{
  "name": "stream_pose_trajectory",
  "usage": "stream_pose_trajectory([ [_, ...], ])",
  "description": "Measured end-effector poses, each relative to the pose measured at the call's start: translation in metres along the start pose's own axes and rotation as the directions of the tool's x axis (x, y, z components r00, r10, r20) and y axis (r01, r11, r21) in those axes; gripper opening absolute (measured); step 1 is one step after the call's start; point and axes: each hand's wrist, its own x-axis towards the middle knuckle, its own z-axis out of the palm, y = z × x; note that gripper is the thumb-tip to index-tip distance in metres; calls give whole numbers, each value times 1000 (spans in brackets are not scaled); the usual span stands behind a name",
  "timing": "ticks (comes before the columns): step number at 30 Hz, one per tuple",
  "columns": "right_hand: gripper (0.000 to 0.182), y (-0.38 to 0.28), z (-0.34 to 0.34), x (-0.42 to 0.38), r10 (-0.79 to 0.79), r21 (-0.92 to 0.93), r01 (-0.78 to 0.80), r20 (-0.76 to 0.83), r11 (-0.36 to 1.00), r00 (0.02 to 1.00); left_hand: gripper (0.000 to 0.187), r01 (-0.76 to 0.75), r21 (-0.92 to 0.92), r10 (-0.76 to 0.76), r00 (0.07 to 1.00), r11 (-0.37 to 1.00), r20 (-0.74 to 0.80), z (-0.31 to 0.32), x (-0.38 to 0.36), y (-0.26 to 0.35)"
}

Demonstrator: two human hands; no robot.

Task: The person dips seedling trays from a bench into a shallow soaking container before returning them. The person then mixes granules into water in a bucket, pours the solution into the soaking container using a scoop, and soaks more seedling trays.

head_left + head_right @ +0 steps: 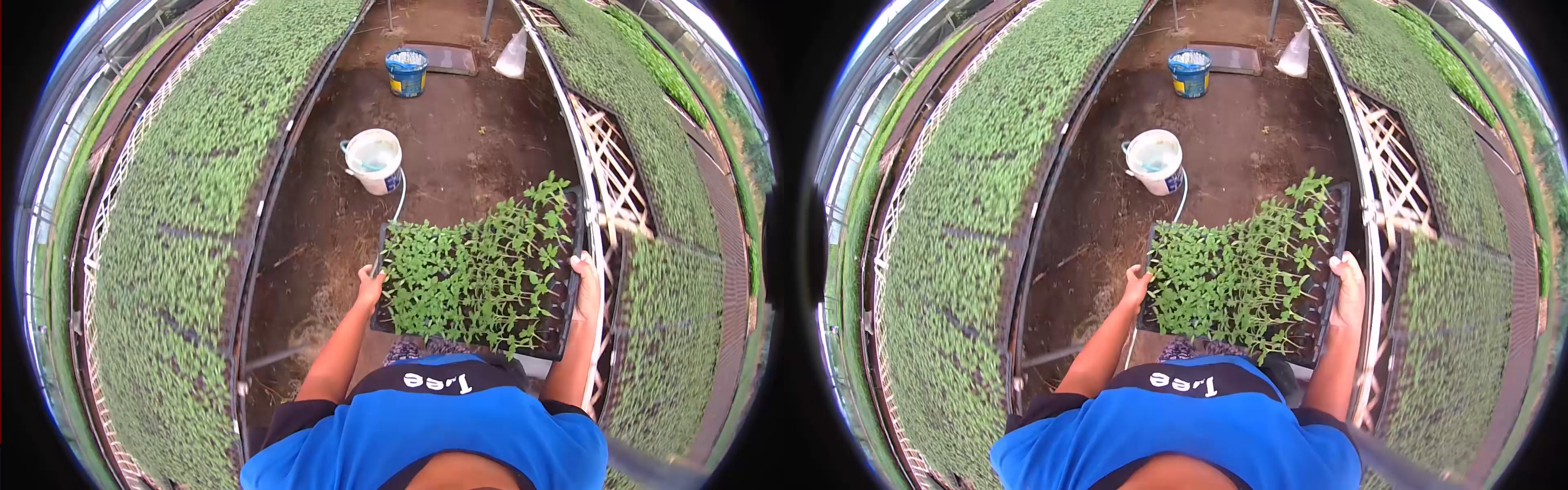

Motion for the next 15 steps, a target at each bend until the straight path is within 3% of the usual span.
stream_pose_trajectory([
  [3, 8, -14, 30, 91, 35, 32, -36, 37, 999, 999, 40, -21, -47, 21, 1000, 999, -15, 1, 60, 52],
  [4, 9, -19, 45, 118, 18, 36, -19, 17, 999, 1000, 32, 37, -20, -38, 999, 999, -29, 2, 75, 73],
  [8, 8, -37, 74, 235, -3, -18, 4, 66, 1000, 998, 14, 46, -199, -35, 998, 979, 61, 12, 159, 153],
  [10, 8, -43, 89, 282, -20, -39, 23, 88, 999, 996, 12, 31, -242, 7, 988, 970, 156, 24, 223, 168],
  [15, 10, -86, 146, 387, -65, -13, 64, -56, 998, 996, 13, 122, -332, -5, 943, 935, 332, 54, 326, 295],
])
